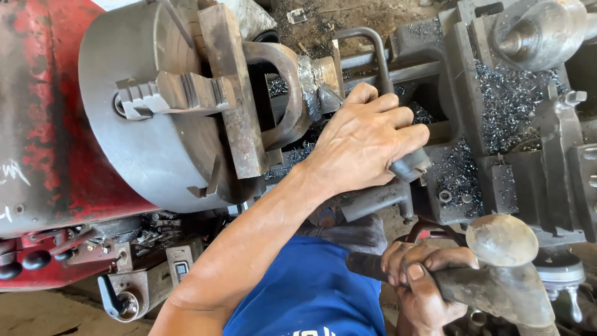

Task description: The person uses a hammer to repeatedly strike a metal chisel held against a cylindrical metal part mounted in a lathe. The action is continuous throughout the clip, with the person adjusting the chisel position occasionally.

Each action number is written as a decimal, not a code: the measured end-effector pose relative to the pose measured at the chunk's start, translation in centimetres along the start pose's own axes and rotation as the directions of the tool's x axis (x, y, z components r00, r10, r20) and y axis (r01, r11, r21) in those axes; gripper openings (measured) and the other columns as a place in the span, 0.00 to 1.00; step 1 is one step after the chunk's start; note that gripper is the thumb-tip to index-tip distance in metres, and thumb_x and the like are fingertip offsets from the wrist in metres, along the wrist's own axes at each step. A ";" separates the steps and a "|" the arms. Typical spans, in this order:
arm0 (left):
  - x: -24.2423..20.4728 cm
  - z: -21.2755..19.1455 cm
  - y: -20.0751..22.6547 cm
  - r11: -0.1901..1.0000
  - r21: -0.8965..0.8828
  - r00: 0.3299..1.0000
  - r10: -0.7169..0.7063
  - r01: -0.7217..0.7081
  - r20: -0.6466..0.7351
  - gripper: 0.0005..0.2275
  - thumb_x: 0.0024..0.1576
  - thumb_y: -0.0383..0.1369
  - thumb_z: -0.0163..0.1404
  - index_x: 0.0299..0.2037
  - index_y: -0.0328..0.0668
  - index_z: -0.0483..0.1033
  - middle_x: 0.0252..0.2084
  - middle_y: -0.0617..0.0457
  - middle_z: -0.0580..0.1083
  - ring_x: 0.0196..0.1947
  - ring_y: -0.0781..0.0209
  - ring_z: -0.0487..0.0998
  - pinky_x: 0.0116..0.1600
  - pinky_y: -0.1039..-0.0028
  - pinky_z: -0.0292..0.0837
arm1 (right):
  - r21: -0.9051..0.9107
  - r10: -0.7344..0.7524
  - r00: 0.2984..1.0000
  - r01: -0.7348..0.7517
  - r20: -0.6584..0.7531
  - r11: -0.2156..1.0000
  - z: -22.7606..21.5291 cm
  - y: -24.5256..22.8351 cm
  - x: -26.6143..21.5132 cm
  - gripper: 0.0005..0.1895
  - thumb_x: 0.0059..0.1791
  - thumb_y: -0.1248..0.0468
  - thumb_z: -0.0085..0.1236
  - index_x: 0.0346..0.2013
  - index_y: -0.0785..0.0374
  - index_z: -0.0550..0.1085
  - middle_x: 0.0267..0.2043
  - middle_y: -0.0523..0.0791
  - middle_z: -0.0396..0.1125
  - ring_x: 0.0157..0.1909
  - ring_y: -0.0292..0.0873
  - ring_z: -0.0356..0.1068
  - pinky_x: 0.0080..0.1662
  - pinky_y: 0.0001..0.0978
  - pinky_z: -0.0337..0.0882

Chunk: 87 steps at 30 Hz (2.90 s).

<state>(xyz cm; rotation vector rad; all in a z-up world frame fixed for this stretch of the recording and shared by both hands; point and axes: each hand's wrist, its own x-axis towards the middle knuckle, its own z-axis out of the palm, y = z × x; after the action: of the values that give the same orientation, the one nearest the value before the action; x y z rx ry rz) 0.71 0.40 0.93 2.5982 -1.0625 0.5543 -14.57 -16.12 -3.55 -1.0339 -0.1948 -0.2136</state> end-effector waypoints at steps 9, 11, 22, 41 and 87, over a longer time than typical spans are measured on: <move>0.2 -0.1 0.3 1.000 -0.018 1.000 -0.008 0.007 -0.016 0.14 0.43 0.36 0.64 0.34 0.51 0.70 0.28 0.58 0.69 0.34 0.55 0.69 0.45 0.62 0.59 | 0.081 0.126 0.992 -0.127 0.019 0.989 0.5 1.9 0.1 0.10 0.49 0.72 0.52 0.38 0.54 0.63 0.18 0.45 0.54 0.16 0.39 0.54 0.25 0.34 0.64; 0.4 -0.1 0.3 1.000 -0.011 0.999 -0.004 0.003 -0.039 0.12 0.43 0.30 0.60 0.34 0.50 0.70 0.28 0.57 0.70 0.34 0.54 0.70 0.44 0.61 0.59 | 0.058 0.213 0.977 -0.212 0.002 0.975 0.3 1.6 0.1 0.12 0.46 0.74 0.53 0.35 0.59 0.60 0.19 0.48 0.55 0.15 0.41 0.56 0.24 0.35 0.64; -0.7 -0.6 -0.5 1.000 -0.017 0.999 -0.006 0.005 -0.046 0.16 0.42 0.34 0.66 0.33 0.48 0.69 0.29 0.56 0.69 0.33 0.54 0.67 0.45 0.62 0.60 | 0.144 0.075 0.997 -0.070 -0.028 0.987 0.2 1.8 -0.1 0.10 0.49 0.71 0.55 0.38 0.57 0.63 0.20 0.45 0.56 0.16 0.39 0.56 0.24 0.34 0.65; -0.5 0.4 0.9 0.997 0.015 0.987 -0.071 0.074 -0.142 0.18 0.46 0.35 0.70 0.37 0.49 0.71 0.31 0.56 0.68 0.36 0.57 0.68 0.51 0.62 0.62 | 0.124 0.111 0.993 -0.107 -0.029 0.987 -1.5 1.4 -0.5 0.09 0.48 0.71 0.51 0.38 0.56 0.62 0.18 0.44 0.53 0.14 0.39 0.56 0.24 0.36 0.65; 1.7 4.3 0.3 0.937 0.151 0.731 -0.139 0.316 -0.668 0.08 0.58 0.43 0.49 0.34 0.52 0.72 0.32 0.58 0.69 0.36 0.59 0.69 0.48 0.65 0.57 | 0.103 0.144 0.989 -0.145 0.009 0.984 -0.3 0.7 4.6 0.09 0.46 0.72 0.53 0.36 0.59 0.64 0.17 0.47 0.56 0.13 0.40 0.54 0.20 0.35 0.63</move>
<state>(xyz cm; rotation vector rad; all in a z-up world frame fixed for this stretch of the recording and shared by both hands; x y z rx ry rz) 2.64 -2.48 -2.08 2.3537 -0.4419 1.4746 -9.99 -16.40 -3.06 -0.9413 -0.1298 -0.0705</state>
